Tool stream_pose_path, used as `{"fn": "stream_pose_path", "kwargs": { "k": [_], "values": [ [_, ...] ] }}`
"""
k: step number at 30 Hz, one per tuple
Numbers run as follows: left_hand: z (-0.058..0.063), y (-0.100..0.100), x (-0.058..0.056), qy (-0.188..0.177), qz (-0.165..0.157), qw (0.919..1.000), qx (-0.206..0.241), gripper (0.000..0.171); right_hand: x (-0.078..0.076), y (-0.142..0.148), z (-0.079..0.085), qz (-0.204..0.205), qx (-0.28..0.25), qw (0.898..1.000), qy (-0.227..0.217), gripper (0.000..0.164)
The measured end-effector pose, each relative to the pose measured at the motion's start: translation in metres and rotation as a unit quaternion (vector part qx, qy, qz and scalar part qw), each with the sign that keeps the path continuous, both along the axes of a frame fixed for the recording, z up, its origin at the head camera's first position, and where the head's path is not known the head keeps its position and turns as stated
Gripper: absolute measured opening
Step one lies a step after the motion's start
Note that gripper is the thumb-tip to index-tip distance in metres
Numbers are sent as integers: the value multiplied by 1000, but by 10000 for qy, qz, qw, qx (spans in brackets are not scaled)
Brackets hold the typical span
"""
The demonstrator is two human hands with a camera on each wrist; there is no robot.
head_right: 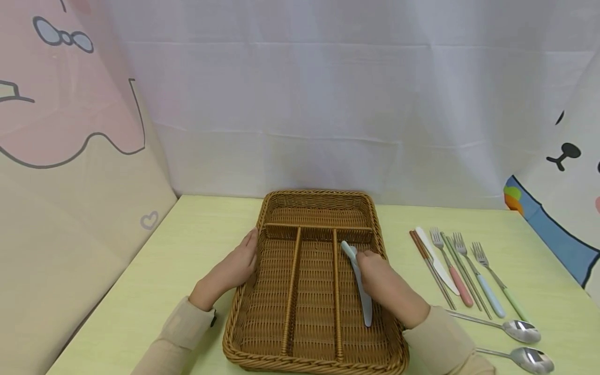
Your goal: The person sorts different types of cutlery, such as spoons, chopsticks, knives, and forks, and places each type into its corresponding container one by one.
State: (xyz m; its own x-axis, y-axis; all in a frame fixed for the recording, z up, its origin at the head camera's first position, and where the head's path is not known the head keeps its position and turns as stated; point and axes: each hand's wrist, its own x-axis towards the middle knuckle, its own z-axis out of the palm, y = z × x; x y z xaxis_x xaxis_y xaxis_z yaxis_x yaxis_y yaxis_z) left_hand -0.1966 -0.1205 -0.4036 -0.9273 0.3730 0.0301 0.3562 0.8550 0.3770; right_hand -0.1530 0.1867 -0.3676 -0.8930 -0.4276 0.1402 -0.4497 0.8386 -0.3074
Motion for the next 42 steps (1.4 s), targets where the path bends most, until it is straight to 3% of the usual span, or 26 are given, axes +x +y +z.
{"fn": "stream_pose_path", "kwargs": {
  "k": [8, 27, 42],
  "values": [
    [0, 0, 0, -16, 0, 10000, -4, 51, -1, -4, -3, 92, 274, 9990, -339, 25],
    [1, 1, 0, -68, 28, 10000, -29, 51, -1, 0, -10, 1037, 200, 9935, -413, 23],
    [1, 1, -1, -74, 58, 10000, 28, 52, 1, 2, -10, 1317, 198, 9893, -596, 21]
  ]
}}
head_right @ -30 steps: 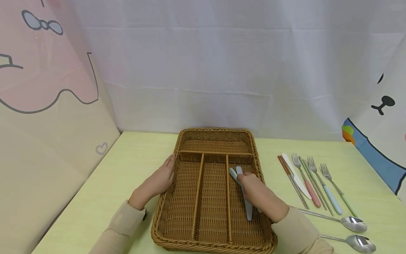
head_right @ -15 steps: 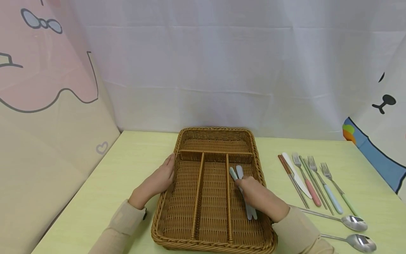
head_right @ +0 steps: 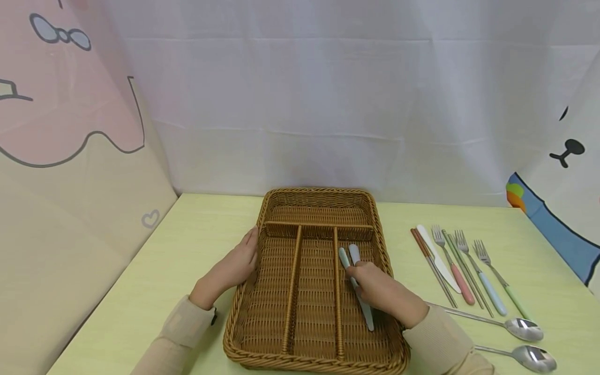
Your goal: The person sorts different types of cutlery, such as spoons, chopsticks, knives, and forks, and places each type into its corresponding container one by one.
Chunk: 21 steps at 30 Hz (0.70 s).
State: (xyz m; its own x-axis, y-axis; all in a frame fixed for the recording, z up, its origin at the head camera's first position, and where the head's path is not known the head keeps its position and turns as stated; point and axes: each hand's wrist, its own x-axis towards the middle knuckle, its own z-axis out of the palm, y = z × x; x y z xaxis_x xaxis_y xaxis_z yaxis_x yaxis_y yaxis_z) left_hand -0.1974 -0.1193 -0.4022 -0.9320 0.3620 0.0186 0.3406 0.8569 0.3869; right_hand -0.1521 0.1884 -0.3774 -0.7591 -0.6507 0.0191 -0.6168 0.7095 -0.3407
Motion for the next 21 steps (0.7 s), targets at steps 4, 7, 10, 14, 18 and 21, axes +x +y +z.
{"fn": "stream_pose_path", "kwargs": {
  "k": [4, 7, 10, 14, 18, 21],
  "values": [
    [-1, 0, 0, -19, -6, 10000, 2, 52, 0, 1, -2, 98, -22, 9999, 19, 21],
    [-1, -1, 0, -2, -24, 10000, -11, 52, 0, 2, -3, 143, -93, 9998, 37, 20],
    [-1, -1, 0, -10, -35, 10000, 21, 52, 0, 3, -4, 173, -166, 9997, 21, 19],
    [0, -1, 0, -33, -35, 10000, 29, 52, 0, 3, -3, 153, -204, 9997, 4, 18],
    [1, -1, 1, -42, -36, 10000, 54, 52, 0, 3, -1, 14, -222, 9997, 44, 18],
    [1, -1, 1, -22, -45, 10000, 59, 52, 1, 3, 0, -95, -223, 9995, 181, 17]
  ]
}}
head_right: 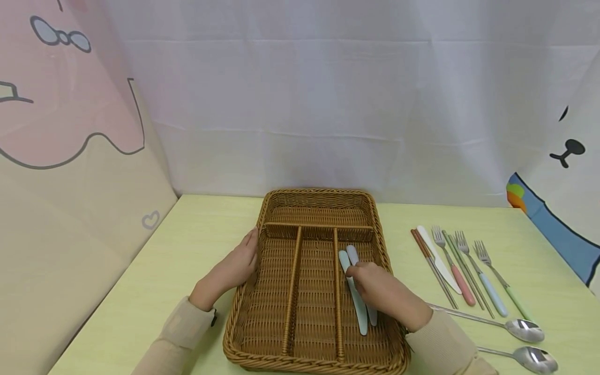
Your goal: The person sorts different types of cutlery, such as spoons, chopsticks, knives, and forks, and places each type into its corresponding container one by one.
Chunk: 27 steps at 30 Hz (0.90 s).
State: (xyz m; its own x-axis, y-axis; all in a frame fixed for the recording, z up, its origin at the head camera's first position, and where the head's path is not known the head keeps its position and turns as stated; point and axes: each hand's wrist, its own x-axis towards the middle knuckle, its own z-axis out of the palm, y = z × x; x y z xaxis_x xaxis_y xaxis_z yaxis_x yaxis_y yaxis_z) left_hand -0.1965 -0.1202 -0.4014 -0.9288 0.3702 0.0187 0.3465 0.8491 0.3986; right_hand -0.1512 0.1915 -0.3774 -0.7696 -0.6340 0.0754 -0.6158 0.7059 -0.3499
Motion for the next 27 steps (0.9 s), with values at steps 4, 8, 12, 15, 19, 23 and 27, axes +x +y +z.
{"fn": "stream_pose_path", "kwargs": {
  "k": [4, 8, 12, 15, 19, 23, 27],
  "values": [
    [0, 0, 1, 87, -24, 9999, -47, 51, 0, 2, 0, -116, -78, 9991, 395, 16],
    [1, 0, 1, 199, -55, 9997, -89, 51, 0, 5, 1, -338, -170, 9966, 731, 16],
    [0, -1, 1, 251, -73, 9996, -112, 50, -1, 8, 3, -591, -286, 9941, 869, 17],
    [0, -1, 1, 242, -79, 9996, -90, 50, -2, 11, 6, -714, -449, 9921, 931, 19],
    [0, -1, 1, 211, -79, 9997, -60, 51, -3, 16, 9, -852, -609, 9882, 1119, 20],
    [0, -1, 1, 197, -73, 9998, -41, 51, -5, 22, 11, -975, -653, 9813, 1529, 19],
    [0, -1, 1, 155, -58, 9999, -21, 51, -6, 29, 12, -1000, -786, 9751, 1820, 18]
  ]
}}
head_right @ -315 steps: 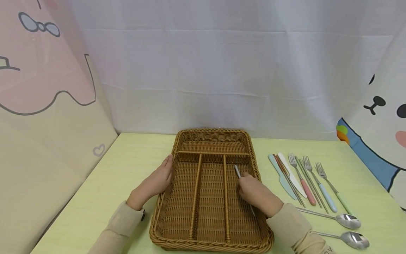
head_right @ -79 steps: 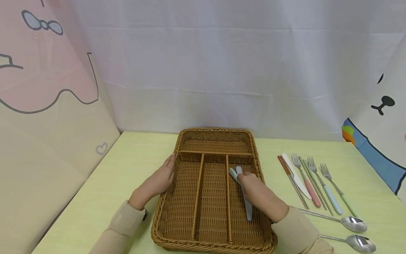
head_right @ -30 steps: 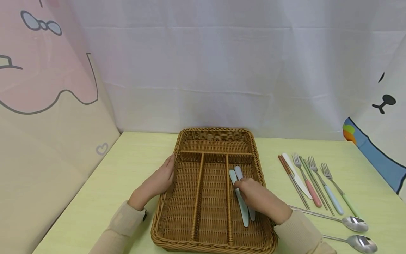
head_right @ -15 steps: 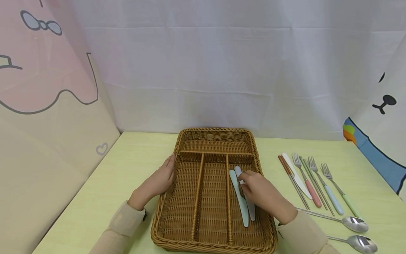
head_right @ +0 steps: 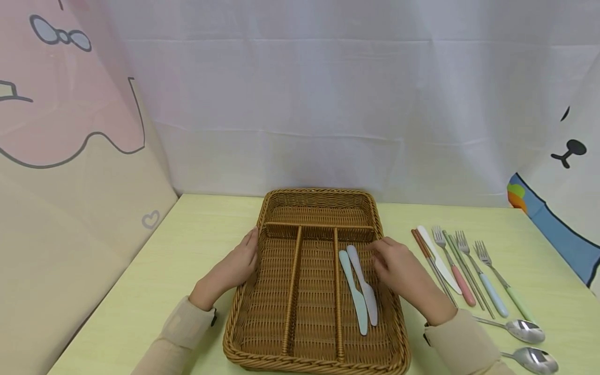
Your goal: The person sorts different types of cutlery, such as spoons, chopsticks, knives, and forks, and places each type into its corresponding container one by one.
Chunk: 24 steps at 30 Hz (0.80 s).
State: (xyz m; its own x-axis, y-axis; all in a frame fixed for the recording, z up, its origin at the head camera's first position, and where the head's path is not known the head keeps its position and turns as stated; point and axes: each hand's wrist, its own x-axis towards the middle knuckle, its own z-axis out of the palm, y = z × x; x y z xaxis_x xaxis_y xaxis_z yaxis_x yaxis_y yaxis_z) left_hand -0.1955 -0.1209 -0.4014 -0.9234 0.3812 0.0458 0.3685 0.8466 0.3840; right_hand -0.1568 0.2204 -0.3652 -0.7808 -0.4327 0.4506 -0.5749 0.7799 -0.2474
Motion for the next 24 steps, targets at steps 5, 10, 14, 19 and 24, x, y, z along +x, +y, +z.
{"fn": "stream_pose_path", "kwargs": {
  "k": [5, 10, 14, 19, 24],
  "values": [
    [1, 1, 0, -73, 24, 10000, -31, 51, -3, 11, 1, -149, -110, 9998, -73, 20],
    [1, 1, 0, -85, 31, 10000, -35, 51, -7, 23, -2, -411, -74, 9989, -222, 20],
    [1, 0, 0, -73, 33, 10000, -5, 51, -11, 34, -6, -636, 15, 9972, -391, 18],
    [1, 0, 1, -41, 27, 10000, -14, 51, -15, 49, -13, -860, 50, 9934, -752, 18],
    [2, 1, 1, -26, 10, 10000, -52, 51, -21, 63, -22, -1007, 182, 9908, -880, 19]
  ]
}}
